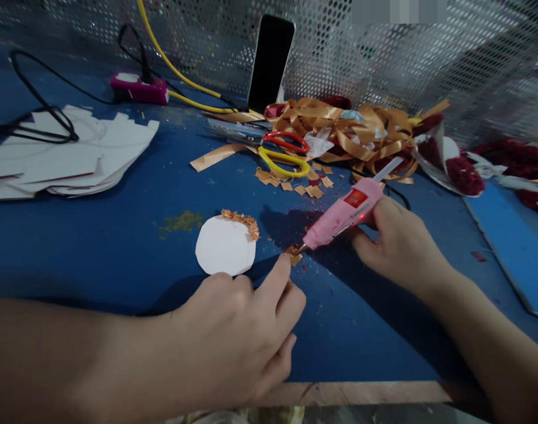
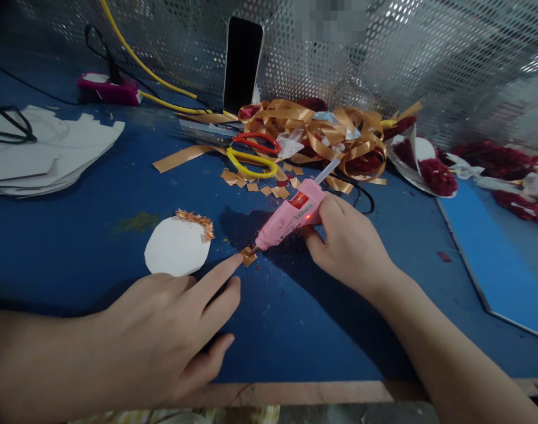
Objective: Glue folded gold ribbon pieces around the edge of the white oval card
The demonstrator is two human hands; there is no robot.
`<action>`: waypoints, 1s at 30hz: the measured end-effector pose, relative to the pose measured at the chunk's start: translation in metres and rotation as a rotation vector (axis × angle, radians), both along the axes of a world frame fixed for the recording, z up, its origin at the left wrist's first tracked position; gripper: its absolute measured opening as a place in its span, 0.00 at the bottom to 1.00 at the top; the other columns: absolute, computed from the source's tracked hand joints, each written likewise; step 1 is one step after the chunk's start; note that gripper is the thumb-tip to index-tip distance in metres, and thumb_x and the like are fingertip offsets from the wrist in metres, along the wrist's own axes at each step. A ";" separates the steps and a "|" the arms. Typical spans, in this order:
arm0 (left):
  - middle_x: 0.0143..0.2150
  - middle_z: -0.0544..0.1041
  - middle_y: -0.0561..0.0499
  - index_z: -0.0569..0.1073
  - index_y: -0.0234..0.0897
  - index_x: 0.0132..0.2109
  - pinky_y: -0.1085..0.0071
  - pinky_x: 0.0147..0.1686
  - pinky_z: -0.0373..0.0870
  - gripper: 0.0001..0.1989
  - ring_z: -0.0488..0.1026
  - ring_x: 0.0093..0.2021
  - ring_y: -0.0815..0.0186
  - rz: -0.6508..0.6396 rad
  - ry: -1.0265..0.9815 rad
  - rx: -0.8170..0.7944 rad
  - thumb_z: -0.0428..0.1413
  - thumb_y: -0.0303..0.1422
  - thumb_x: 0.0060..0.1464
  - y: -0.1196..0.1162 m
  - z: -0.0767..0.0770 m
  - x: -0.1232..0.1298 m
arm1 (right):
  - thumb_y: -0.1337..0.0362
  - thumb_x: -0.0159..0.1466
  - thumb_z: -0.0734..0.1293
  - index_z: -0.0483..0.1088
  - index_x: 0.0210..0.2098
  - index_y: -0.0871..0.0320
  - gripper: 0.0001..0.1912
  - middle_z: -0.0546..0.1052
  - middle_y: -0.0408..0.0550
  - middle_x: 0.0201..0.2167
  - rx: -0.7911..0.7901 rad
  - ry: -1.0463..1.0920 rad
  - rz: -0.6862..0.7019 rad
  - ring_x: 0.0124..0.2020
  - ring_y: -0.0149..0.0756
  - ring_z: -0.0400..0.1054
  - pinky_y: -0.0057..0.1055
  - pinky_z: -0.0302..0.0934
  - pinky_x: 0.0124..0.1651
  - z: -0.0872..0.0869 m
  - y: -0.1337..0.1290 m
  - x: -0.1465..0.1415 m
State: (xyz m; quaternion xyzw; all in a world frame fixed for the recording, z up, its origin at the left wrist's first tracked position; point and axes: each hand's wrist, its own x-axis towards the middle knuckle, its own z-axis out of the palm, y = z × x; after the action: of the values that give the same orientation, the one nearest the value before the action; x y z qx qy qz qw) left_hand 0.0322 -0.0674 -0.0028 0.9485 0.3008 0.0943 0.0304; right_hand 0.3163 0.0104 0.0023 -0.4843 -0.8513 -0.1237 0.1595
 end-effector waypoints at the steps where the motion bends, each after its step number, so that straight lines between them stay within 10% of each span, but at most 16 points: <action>1: 0.66 0.70 0.32 0.71 0.33 0.56 0.62 0.13 0.67 0.20 0.76 0.22 0.59 0.001 0.000 0.002 0.47 0.37 0.62 0.000 0.000 0.000 | 0.64 0.61 0.62 0.67 0.40 0.60 0.08 0.76 0.59 0.35 0.039 -0.011 0.009 0.37 0.51 0.73 0.45 0.69 0.38 0.001 -0.001 -0.001; 5: 0.66 0.71 0.32 0.71 0.33 0.55 0.63 0.13 0.67 0.19 0.75 0.21 0.61 0.009 -0.002 0.024 0.48 0.38 0.62 0.000 0.000 0.000 | 0.69 0.61 0.65 0.66 0.57 0.66 0.24 0.75 0.65 0.45 0.264 -0.089 0.020 0.48 0.60 0.71 0.56 0.67 0.52 0.005 -0.013 -0.010; 12: 0.65 0.71 0.32 0.72 0.33 0.54 0.63 0.14 0.67 0.20 0.75 0.22 0.61 0.000 0.004 0.034 0.48 0.39 0.62 0.000 0.000 0.000 | 0.67 0.59 0.72 0.63 0.63 0.46 0.34 0.75 0.56 0.47 0.520 -0.112 -0.067 0.52 0.59 0.69 0.58 0.64 0.55 0.006 -0.032 -0.014; 23: 0.64 0.71 0.26 0.71 0.31 0.57 0.61 0.17 0.72 0.22 0.79 0.27 0.54 0.025 -0.016 0.050 0.48 0.39 0.62 -0.002 -0.006 -0.002 | 0.52 0.61 0.71 0.71 0.52 0.62 0.26 0.77 0.61 0.44 -0.022 0.166 -0.392 0.45 0.54 0.72 0.50 0.66 0.48 -0.009 0.020 0.025; 27: 0.65 0.70 0.26 0.71 0.31 0.57 0.60 0.17 0.73 0.22 0.79 0.26 0.55 0.018 -0.012 0.039 0.48 0.39 0.62 -0.002 -0.005 -0.002 | 0.54 0.63 0.71 0.72 0.53 0.55 0.21 0.76 0.58 0.47 0.105 0.164 -0.244 0.52 0.54 0.69 0.54 0.61 0.56 -0.003 0.012 0.016; 30: 0.65 0.70 0.27 0.70 0.32 0.57 0.60 0.17 0.73 0.21 0.79 0.25 0.55 0.018 -0.005 0.031 0.47 0.39 0.62 -0.001 -0.004 -0.002 | 0.63 0.64 0.72 0.75 0.44 0.49 0.09 0.77 0.48 0.39 0.172 0.084 0.178 0.49 0.47 0.67 0.48 0.61 0.55 0.007 -0.005 -0.002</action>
State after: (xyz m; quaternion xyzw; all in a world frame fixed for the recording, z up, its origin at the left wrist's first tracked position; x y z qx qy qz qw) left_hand 0.0306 -0.0689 -0.0069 0.9458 0.3080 0.1015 0.0155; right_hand 0.3139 0.0056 0.0093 -0.3962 -0.8696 -0.1613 0.2466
